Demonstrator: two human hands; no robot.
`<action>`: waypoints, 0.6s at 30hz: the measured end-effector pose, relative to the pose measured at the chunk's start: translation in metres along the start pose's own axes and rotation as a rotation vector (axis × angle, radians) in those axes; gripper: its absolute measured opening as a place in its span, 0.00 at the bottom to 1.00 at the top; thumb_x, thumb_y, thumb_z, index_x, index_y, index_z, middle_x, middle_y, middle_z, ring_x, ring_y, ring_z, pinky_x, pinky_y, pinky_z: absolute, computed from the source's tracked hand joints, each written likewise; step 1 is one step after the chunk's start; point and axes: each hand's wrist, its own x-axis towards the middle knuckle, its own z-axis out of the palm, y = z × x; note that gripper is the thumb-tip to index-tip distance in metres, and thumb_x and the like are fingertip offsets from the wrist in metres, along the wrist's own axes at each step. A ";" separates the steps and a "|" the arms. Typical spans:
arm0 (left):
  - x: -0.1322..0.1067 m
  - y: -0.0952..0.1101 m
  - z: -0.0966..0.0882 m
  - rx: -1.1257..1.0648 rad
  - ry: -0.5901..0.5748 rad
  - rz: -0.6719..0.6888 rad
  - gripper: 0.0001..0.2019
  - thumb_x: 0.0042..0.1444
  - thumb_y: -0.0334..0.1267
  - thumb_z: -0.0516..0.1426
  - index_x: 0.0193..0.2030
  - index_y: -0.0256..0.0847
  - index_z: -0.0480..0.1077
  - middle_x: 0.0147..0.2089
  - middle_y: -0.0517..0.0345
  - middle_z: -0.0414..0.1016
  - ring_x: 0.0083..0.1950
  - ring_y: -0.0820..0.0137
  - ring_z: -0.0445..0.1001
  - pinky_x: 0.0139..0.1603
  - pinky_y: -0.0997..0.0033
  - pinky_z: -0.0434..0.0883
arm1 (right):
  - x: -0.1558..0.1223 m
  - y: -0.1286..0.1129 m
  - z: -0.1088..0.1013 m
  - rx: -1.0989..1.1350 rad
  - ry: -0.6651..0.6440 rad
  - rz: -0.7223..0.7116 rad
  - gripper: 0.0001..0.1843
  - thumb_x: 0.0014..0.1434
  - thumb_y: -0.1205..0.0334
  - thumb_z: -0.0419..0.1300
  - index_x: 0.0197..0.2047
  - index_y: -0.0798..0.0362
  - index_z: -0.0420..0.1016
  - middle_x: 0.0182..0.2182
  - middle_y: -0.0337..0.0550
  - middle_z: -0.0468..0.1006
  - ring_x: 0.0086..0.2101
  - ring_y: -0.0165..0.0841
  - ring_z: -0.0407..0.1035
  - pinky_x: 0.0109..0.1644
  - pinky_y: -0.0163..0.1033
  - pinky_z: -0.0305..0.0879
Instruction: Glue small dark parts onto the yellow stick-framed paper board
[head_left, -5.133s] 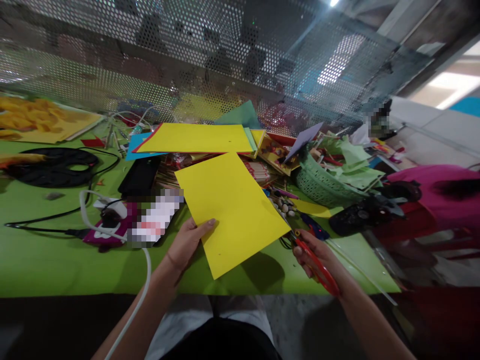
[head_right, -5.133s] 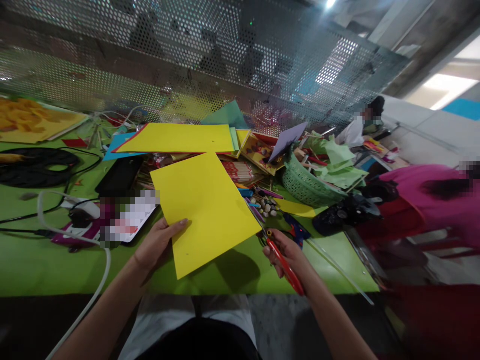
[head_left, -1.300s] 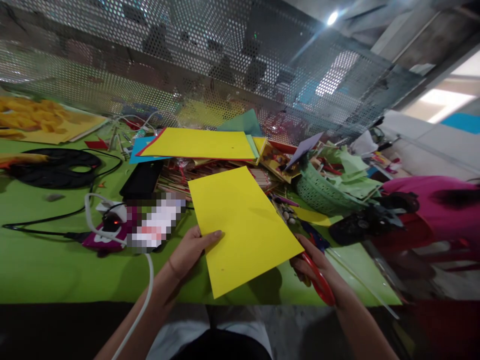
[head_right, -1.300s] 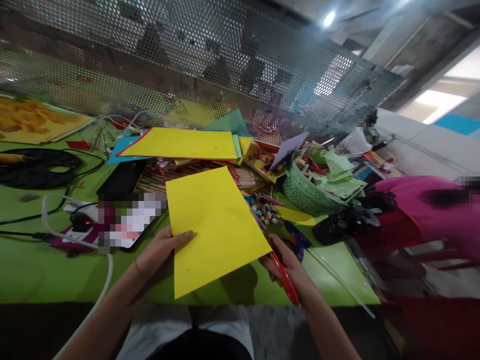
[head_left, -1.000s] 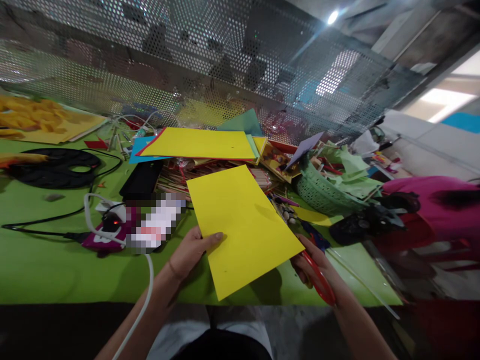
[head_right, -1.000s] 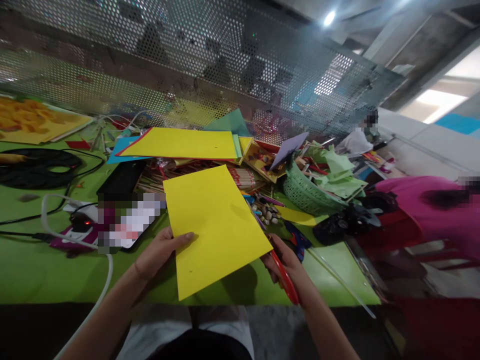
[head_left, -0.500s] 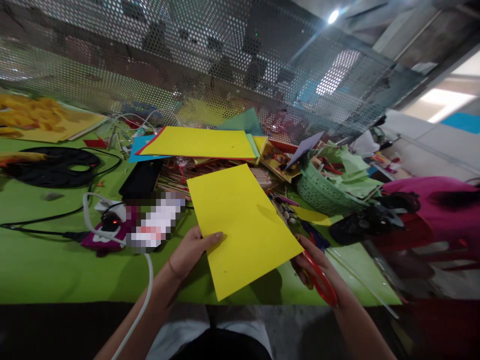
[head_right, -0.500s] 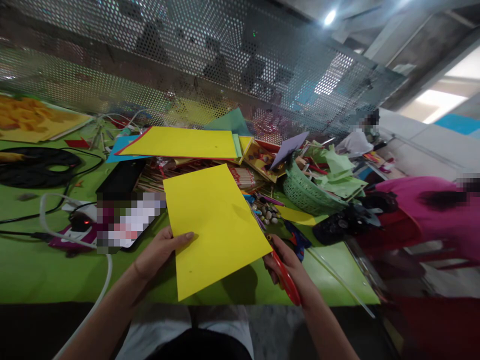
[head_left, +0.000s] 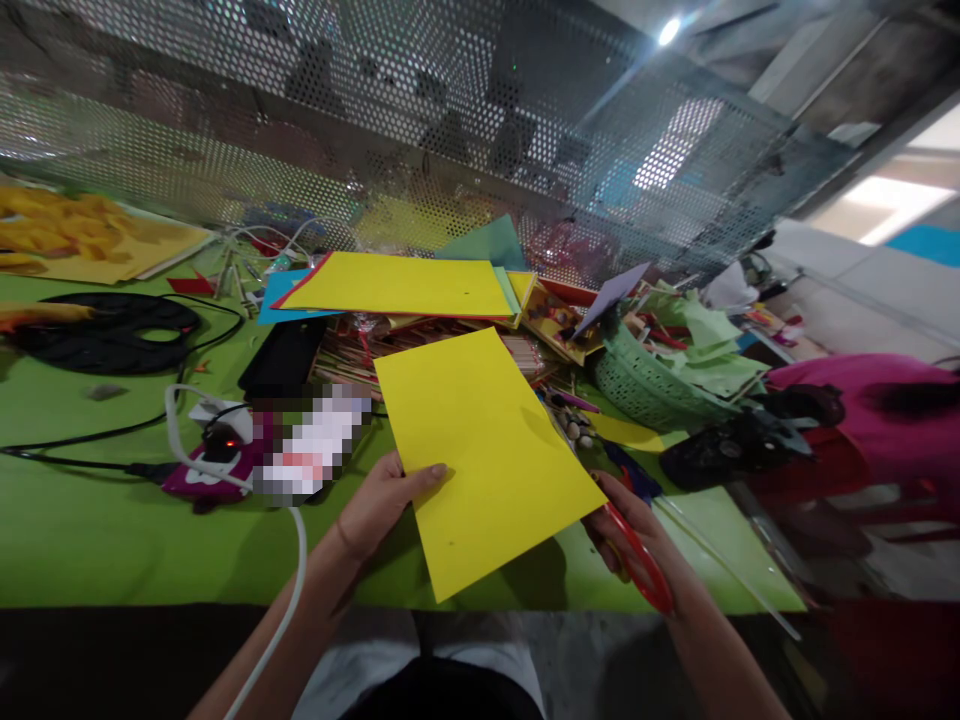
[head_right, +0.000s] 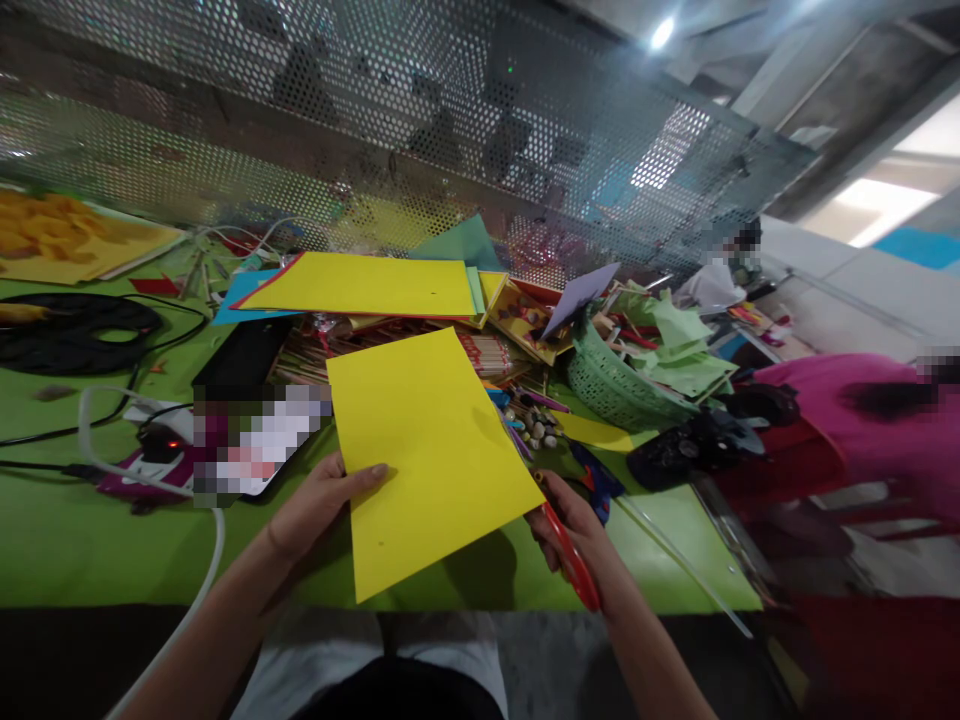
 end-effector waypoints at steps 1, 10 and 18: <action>0.000 0.000 0.000 -0.001 0.001 -0.002 0.18 0.43 0.38 0.69 0.41 0.33 0.79 0.42 0.42 0.81 0.36 0.62 0.79 0.40 0.66 0.75 | 0.000 0.000 0.001 -0.003 0.004 0.002 0.31 0.57 0.40 0.59 0.55 0.53 0.62 0.16 0.26 0.62 0.10 0.20 0.53 0.11 0.26 0.47; 0.001 0.001 -0.001 -0.006 0.008 -0.023 0.18 0.43 0.38 0.69 0.41 0.31 0.78 0.42 0.41 0.81 0.35 0.62 0.80 0.39 0.66 0.76 | 0.000 -0.001 0.006 -0.035 0.051 -0.007 0.31 0.55 0.37 0.58 0.52 0.52 0.64 0.15 0.26 0.61 0.09 0.21 0.52 0.12 0.28 0.45; -0.002 0.003 0.001 -0.037 0.014 -0.038 0.18 0.43 0.37 0.69 0.41 0.30 0.78 0.41 0.40 0.82 0.35 0.61 0.80 0.38 0.66 0.76 | 0.000 0.001 0.006 0.020 0.015 -0.054 0.29 0.54 0.38 0.59 0.48 0.52 0.64 0.15 0.26 0.60 0.09 0.21 0.50 0.12 0.30 0.41</action>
